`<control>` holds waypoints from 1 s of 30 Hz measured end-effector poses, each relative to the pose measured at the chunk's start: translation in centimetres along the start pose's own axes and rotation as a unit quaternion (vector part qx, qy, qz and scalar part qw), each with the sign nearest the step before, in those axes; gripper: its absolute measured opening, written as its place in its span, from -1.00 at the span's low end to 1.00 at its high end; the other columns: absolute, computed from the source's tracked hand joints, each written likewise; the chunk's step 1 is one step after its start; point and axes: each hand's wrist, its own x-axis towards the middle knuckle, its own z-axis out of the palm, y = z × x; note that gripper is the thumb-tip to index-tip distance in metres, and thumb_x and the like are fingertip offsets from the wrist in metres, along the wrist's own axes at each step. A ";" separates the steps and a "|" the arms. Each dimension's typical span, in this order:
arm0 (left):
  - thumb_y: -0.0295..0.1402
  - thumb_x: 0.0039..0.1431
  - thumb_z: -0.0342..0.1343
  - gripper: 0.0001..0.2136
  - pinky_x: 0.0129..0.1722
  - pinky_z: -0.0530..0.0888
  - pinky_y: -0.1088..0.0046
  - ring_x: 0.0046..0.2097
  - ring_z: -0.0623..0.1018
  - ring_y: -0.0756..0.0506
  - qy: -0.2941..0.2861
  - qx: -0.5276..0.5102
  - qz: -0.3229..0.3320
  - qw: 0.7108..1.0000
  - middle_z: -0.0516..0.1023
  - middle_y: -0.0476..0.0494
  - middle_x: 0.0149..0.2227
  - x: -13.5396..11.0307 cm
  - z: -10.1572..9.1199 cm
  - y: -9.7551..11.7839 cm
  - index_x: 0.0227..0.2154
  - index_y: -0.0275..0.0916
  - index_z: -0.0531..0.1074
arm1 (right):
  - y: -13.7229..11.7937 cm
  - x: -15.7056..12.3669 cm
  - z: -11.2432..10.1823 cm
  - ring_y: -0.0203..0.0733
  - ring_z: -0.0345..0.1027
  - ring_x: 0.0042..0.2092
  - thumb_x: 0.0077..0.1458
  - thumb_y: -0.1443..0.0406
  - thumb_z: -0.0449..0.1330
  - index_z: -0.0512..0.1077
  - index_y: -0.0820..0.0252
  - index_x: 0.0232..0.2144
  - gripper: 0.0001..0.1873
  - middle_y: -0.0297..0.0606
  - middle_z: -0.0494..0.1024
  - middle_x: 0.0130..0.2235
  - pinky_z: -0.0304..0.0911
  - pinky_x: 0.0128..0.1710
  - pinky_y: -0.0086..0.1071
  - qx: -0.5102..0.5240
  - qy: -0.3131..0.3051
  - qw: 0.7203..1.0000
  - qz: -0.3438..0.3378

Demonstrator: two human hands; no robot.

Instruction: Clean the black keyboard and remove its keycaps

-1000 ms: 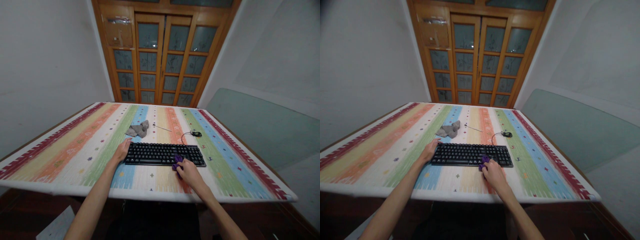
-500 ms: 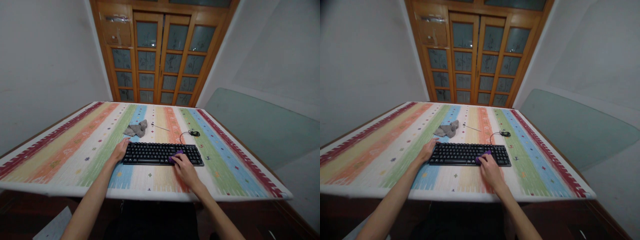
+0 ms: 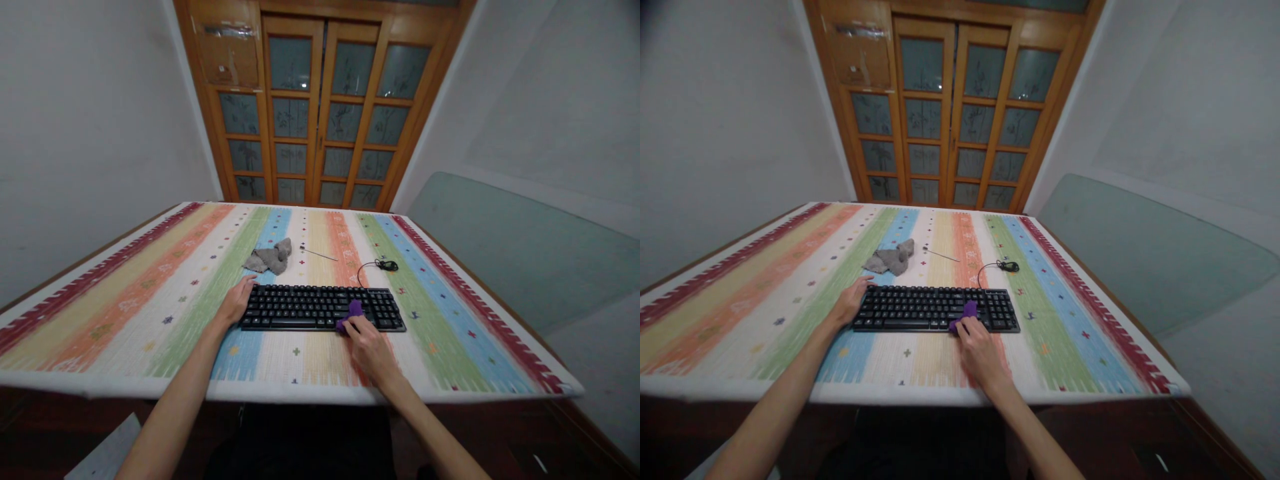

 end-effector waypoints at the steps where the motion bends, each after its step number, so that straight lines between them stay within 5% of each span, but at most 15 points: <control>1: 0.03 0.27 -0.38 -0.41 0.09 0.37 0.21 0.01 0.50 -0.20 0.000 0.001 -0.002 1.000 0.54 -0.22 -0.06 0.0 0.0 0.0 0.01 -0.27 0.36 | 0.0 0.0 0.0 -0.03 0.29 -0.16 -0.01 0.64 -0.03 0.43 0.25 -0.18 -0.57 -0.08 0.46 -0.21 0.31 -0.11 -0.18 0.002 -0.003 1.000 -0.001; 10: 0.05 0.26 -0.36 -0.42 0.08 0.38 0.20 0.00 0.51 -0.21 0.005 -0.005 -0.009 1.000 0.57 -0.18 -0.09 -0.1 0.0 0.3 0.01 -0.24 0.36 | 0.9 0.3 -1.6 -0.11 0.32 -0.17 0.07 0.60 0.00 0.48 0.18 -0.23 -0.63 -0.16 0.46 -0.23 0.33 -0.16 -0.26 0.112 0.004 0.994 -0.005; 22: 0.03 0.27 -0.34 -0.44 0.11 0.37 0.16 -0.01 0.50 -0.21 0.025 0.022 0.011 0.999 0.57 -0.22 -0.12 0.1 0.2 0.1 -0.08 -0.25 0.42 | 7.9 5.5 -6.1 -0.09 0.37 -0.18 0.20 0.33 0.03 0.52 0.17 -0.17 -0.73 -0.15 0.48 -0.26 0.30 -0.11 -0.23 0.077 0.125 0.988 0.055; 27: 0.03 0.27 -0.35 -0.44 0.09 0.40 0.17 -0.03 0.52 -0.21 0.011 0.026 0.002 1.000 0.58 -0.21 -0.12 0.1 0.1 0.1 -0.08 -0.23 0.43 | 9.8 8.1 -4.6 -0.09 0.36 -0.15 0.17 0.37 0.05 0.53 0.19 -0.20 -0.74 -0.14 0.50 -0.23 0.28 -0.08 -0.22 0.088 0.093 0.992 0.013; 30: 0.02 0.28 -0.35 -0.45 0.10 0.39 0.17 -0.01 0.52 -0.21 0.009 0.028 0.003 1.000 0.58 -0.20 -0.11 0.1 0.1 0.1 -0.09 -0.22 0.44 | 10.6 9.4 -3.1 -0.13 0.37 -0.17 0.14 0.40 0.06 0.56 0.23 -0.23 -0.73 -0.13 0.52 -0.24 0.28 -0.10 -0.26 0.095 0.008 0.995 -0.009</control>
